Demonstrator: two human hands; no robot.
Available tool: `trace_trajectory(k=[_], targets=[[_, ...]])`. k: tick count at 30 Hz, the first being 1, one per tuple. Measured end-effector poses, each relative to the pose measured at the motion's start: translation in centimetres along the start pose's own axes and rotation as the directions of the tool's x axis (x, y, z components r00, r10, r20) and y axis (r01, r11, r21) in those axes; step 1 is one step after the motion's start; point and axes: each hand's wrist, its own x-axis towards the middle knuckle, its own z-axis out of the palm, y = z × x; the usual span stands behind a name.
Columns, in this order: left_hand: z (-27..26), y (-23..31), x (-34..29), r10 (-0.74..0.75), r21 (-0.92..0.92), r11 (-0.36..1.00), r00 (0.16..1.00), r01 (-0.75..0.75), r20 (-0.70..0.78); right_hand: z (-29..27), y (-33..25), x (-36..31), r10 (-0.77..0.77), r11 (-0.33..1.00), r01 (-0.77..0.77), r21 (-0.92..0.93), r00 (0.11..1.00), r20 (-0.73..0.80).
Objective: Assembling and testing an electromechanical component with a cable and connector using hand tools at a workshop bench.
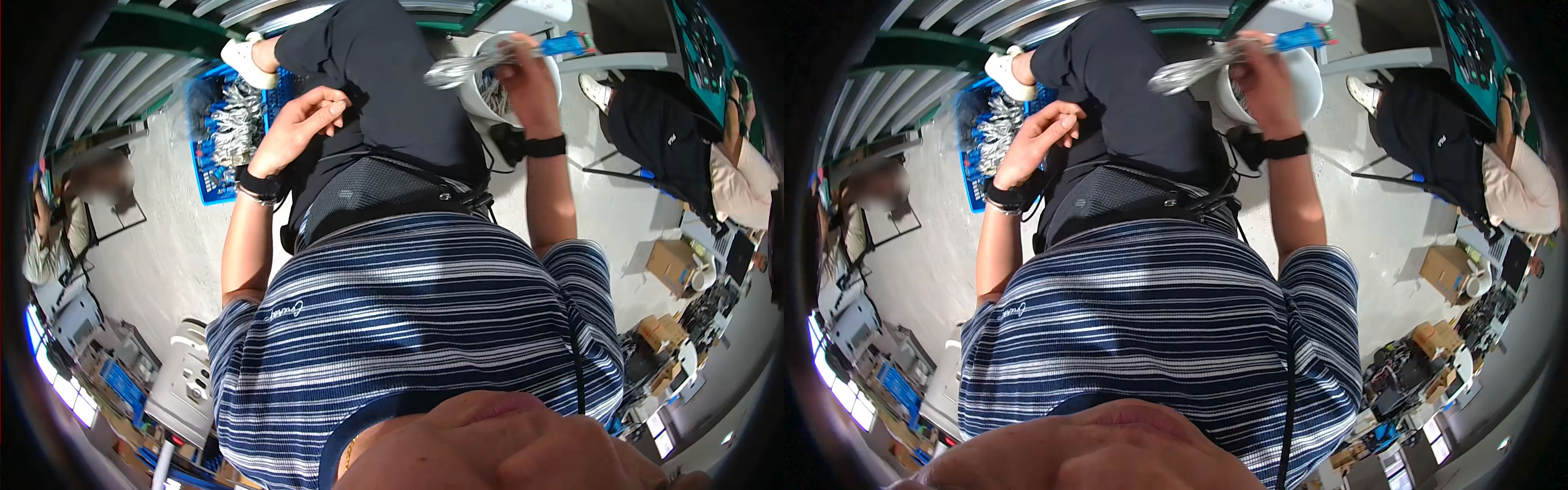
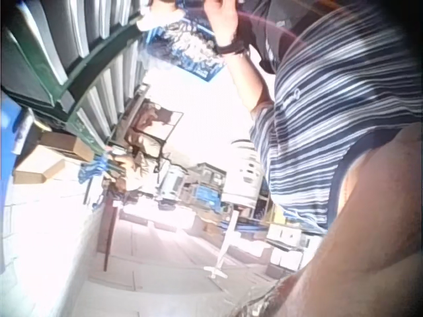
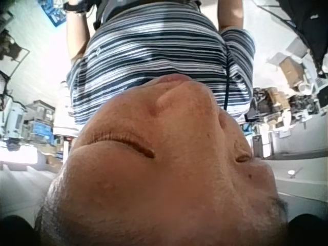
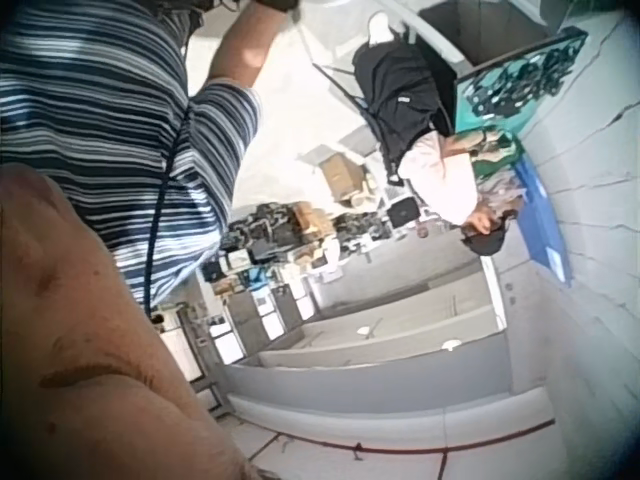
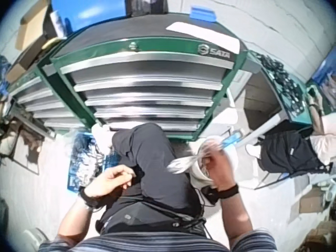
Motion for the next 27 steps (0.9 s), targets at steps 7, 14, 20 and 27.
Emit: trace_trajectory(k=[7, 14, 20, 27], targets=[[1.1, 4.7, 6.7, 0.227, 0.228, 0.941, 0.965, -0.251, 0.127, -16.0, -2.7, -3.1, -0.304, 0.65, 0.064, -0.757, 0.935, -0.183], [1.8, 8.4, 17.0, 0.261, 0.142, 0.948, 0.95, -0.286, 0.169, -26.8, 8.5, -7.1, -0.015, 0.68, -0.202, -0.704, 0.957, -0.289], [1.5, 5.8, 19.9, 0.293, 0.237, 0.93, 0.956, -0.281, -0.016, -28.5, 15.4, -6.7, 0.28, 0.895, -0.353, -0.272, 0.92, -0.274], [2.8, 5.7, 19.4, 0.339, 0.361, 0.864, 0.936, -0.35, 0.095, -28.4, 11.0, -1.6, 0.157, 0.557, -0.183, -0.81, 0.981, -0.113]])
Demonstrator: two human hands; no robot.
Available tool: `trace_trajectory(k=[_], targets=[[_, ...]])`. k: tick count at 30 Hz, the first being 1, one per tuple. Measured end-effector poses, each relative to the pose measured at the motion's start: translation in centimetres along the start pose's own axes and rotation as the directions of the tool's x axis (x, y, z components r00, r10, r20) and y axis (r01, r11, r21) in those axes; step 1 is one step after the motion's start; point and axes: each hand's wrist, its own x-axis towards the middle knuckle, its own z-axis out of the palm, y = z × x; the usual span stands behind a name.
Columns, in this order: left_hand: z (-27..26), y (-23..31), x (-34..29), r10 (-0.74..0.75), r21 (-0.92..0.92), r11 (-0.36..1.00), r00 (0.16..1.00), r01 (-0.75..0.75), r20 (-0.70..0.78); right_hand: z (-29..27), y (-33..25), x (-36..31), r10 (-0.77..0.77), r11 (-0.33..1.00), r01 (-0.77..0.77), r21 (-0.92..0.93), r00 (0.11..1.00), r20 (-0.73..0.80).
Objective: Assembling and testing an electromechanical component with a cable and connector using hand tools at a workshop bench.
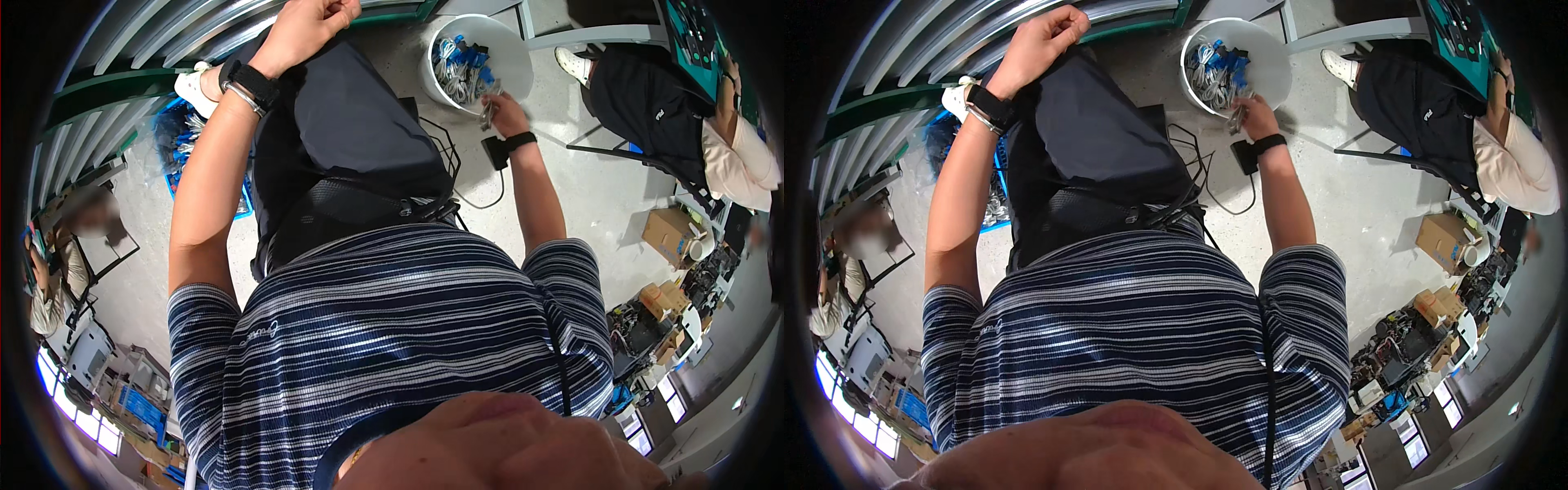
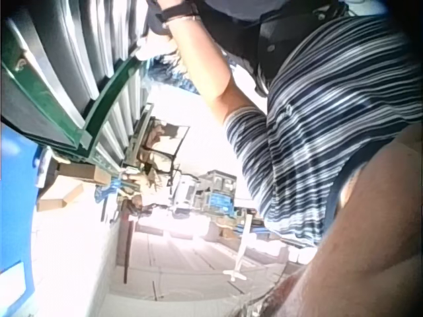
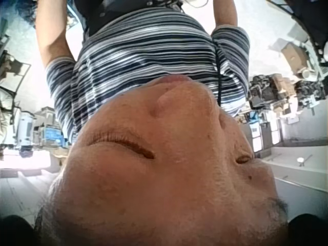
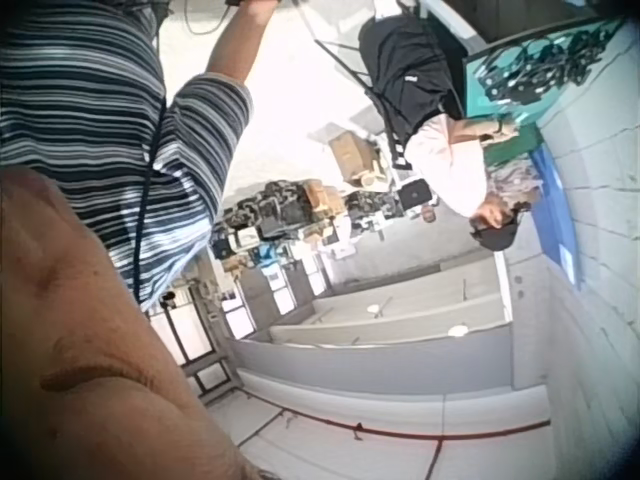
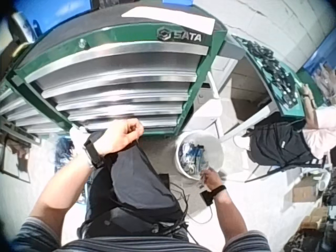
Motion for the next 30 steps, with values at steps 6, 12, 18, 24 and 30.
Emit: trace_trajectory(k=[6, 12, 18, 24, 30], targets=[[0.4, 0.4, 0.2, -0.009, 0.067, 0.998, 0.999, 0.007, 0.035, -3.2, 3.2, 3.7, 0.511, 0.809, -0.322, 0.492, 0.799, -0.317], [0.4, 0.4, 0.5, -0.007, 0.071, 0.997, 1.0, 0.005, 0.02, -1.1, 8.9, 2.8, 0.449, 0.805, -0.575, -0.143, 0.749, -0.487], [0.3, 0.5, 0.7, -0.033, 0.04, 0.999, 0.998, 0.031, 0.044, 3.1, 7.6, -1.3, 0.264, 0.794, -0.505, -0.339, 0.788, -0.556], [-1.4, 0.5, -0.4, 0.089, 0.156, 0.985, 0.993, -0.076, -0.079, 3.4, 10.4, -2.2, 0.306, 0.717, -0.512, -0.472, 0.84, -0.447], [-8.1, -9.6, -5.1, -0.166, -0.518, 0.855, 0.926, -0.037, -0.34, 0.6, 18.2, -1.8, 0.06, 0.73, -0.237, -0.641, 0.957, -0.286]])
